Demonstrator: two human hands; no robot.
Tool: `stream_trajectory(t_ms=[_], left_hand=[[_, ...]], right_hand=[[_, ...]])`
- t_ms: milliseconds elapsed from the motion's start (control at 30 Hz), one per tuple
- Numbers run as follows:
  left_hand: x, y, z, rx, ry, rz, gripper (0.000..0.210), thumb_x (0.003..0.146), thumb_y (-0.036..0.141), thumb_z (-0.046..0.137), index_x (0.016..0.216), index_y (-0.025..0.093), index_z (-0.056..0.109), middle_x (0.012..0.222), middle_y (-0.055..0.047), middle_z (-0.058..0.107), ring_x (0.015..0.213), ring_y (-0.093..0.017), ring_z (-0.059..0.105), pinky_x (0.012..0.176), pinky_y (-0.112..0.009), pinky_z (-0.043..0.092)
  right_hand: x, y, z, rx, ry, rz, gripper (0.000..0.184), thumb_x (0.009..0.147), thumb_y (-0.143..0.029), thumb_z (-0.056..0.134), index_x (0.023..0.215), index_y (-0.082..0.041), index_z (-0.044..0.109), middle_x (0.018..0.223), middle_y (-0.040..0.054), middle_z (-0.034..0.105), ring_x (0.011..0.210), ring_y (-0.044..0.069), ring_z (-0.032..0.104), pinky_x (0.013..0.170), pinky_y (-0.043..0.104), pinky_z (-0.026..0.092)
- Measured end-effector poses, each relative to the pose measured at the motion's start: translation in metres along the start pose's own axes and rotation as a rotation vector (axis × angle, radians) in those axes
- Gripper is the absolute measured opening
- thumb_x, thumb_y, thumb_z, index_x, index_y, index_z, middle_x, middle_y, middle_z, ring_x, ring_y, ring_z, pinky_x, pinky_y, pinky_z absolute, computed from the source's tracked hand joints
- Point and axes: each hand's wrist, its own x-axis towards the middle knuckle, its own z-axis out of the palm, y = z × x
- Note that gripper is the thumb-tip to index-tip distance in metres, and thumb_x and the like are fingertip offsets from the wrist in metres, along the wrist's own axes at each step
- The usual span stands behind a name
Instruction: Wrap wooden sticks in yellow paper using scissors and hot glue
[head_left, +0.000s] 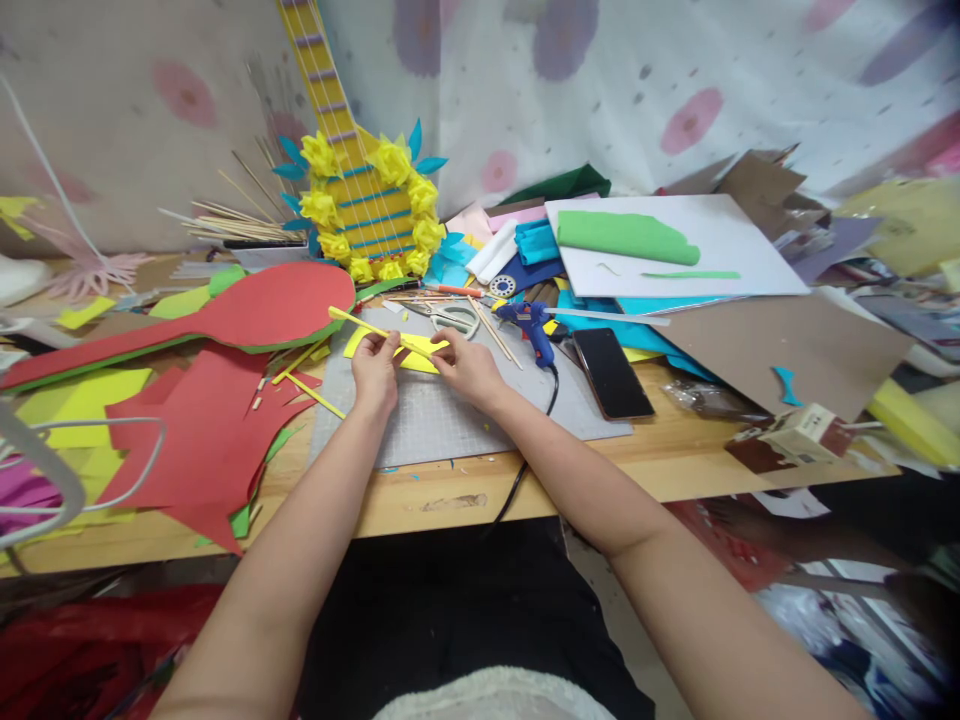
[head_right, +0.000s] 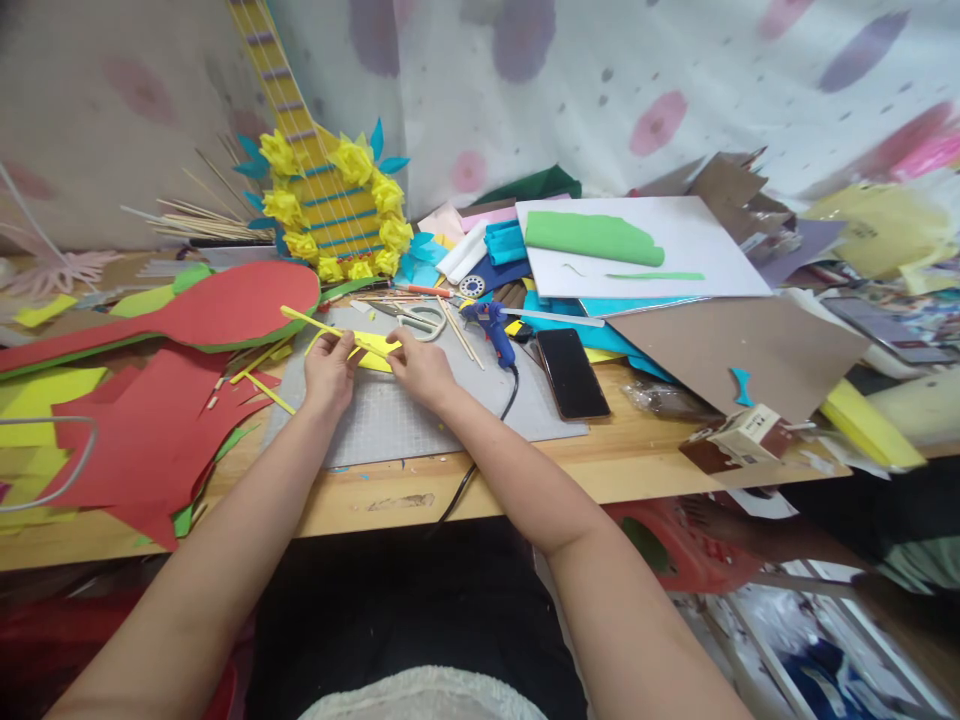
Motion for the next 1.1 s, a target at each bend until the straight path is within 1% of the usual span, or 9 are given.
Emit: stream_trajectory(t_ms=[167, 333, 467, 567, 633, 733, 867, 967, 1100], left_hand=[[-0.002, 0.002, 0.001, 0.003, -0.021, -0.031, 0.035, 0.052, 0.028, 0.078, 0.069, 0.016, 0.049, 0.068, 0.003, 0.057, 0.067, -0.010, 0.059, 0.065, -0.025, 0.050], [0.000, 0.003, 0.002, 0.019, 0.025, 0.008, 0.033, 0.056, 0.026, 0.076, 0.068, 0.017, 0.047, 0.064, 0.004, 0.055, 0.061, -0.008, 0.057, 0.064, -0.024, 0.049], [0.002, 0.003, 0.000, 0.056, 0.090, 0.050, 0.034, 0.058, 0.028, 0.075, 0.068, 0.018, 0.044, 0.063, 0.005, 0.054, 0.060, -0.008, 0.056, 0.065, -0.025, 0.050], [0.003, 0.003, 0.000, 0.065, 0.114, 0.031, 0.037, 0.057, 0.030, 0.076, 0.067, 0.018, 0.042, 0.063, 0.005, 0.052, 0.062, -0.008, 0.057, 0.068, -0.026, 0.050], [0.003, 0.005, 0.000, 0.043, 0.081, -0.014, 0.039, 0.057, 0.035, 0.075, 0.069, 0.018, 0.043, 0.064, 0.004, 0.054, 0.063, -0.009, 0.058, 0.069, -0.027, 0.050], [-0.001, 0.009, 0.001, 0.018, -0.056, -0.111, 0.037, 0.059, 0.038, 0.074, 0.076, 0.017, 0.049, 0.070, 0.000, 0.060, 0.069, -0.011, 0.061, 0.071, -0.027, 0.050], [-0.008, 0.011, 0.003, 0.119, -0.203, -0.168, 0.032, 0.054, 0.025, 0.077, 0.077, 0.013, 0.057, 0.070, -0.003, 0.063, 0.072, -0.015, 0.064, 0.071, -0.029, 0.050], [-0.011, 0.008, 0.003, 0.175, -0.176, -0.126, 0.027, 0.054, 0.023, 0.076, 0.069, 0.011, 0.058, 0.063, -0.003, 0.063, 0.065, -0.015, 0.063, 0.068, -0.030, 0.052], [-0.011, 0.004, 0.004, 0.174, -0.125, -0.098, 0.029, 0.052, 0.024, 0.077, 0.062, 0.013, 0.053, 0.058, 0.000, 0.062, 0.055, -0.011, 0.060, 0.063, -0.029, 0.053]], right_hand=[[-0.001, 0.002, 0.000, -0.030, -0.007, -0.029, 0.023, 0.081, -0.021, 0.051, 0.104, -0.023, 0.050, 0.092, 0.0006, 0.069, 0.084, 0.015, 0.065, 0.075, 0.028, 0.046], [-0.002, 0.003, 0.003, -0.033, -0.025, -0.082, 0.025, 0.081, -0.019, 0.049, 0.107, -0.023, 0.049, 0.095, 0.0016, 0.069, 0.089, 0.015, 0.064, 0.077, 0.028, 0.046], [0.000, 0.005, 0.006, 0.033, -0.039, -0.067, 0.024, 0.080, -0.018, 0.051, 0.104, -0.023, 0.049, 0.095, 0.0018, 0.069, 0.087, 0.014, 0.064, 0.079, 0.029, 0.046], [0.003, 0.008, 0.009, 0.194, -0.063, 0.006, 0.016, 0.079, -0.018, 0.053, 0.095, -0.021, 0.051, 0.086, 0.0008, 0.069, 0.081, 0.013, 0.065, 0.078, 0.030, 0.047], [0.005, 0.009, 0.011, 0.389, -0.103, 0.104, 0.012, 0.078, -0.016, 0.054, 0.089, -0.020, 0.051, 0.079, 0.0003, 0.068, 0.073, 0.012, 0.065, 0.074, 0.029, 0.049], [0.008, 0.010, 0.010, 0.664, -0.156, 0.270, 0.011, 0.076, -0.010, 0.054, 0.082, -0.018, 0.049, 0.068, -0.0019, 0.065, 0.062, 0.009, 0.064, 0.068, 0.026, 0.051], [0.008, 0.008, 0.002, 0.875, -0.233, 0.316, 0.010, 0.075, -0.009, 0.055, 0.079, -0.016, 0.050, 0.064, -0.0031, 0.064, 0.059, 0.007, 0.062, 0.069, 0.026, 0.051], [0.008, 0.009, -0.002, 0.886, -0.279, 0.279, 0.004, 0.078, -0.016, 0.055, 0.081, -0.014, 0.055, 0.070, -0.0005, 0.065, 0.061, 0.008, 0.062, 0.068, 0.025, 0.051], [0.010, 0.013, 0.004, 0.735, -0.253, 0.194, 0.013, 0.078, -0.026, 0.056, 0.078, -0.013, 0.060, 0.071, 0.0010, 0.066, 0.063, 0.008, 0.061, 0.065, 0.021, 0.050]])
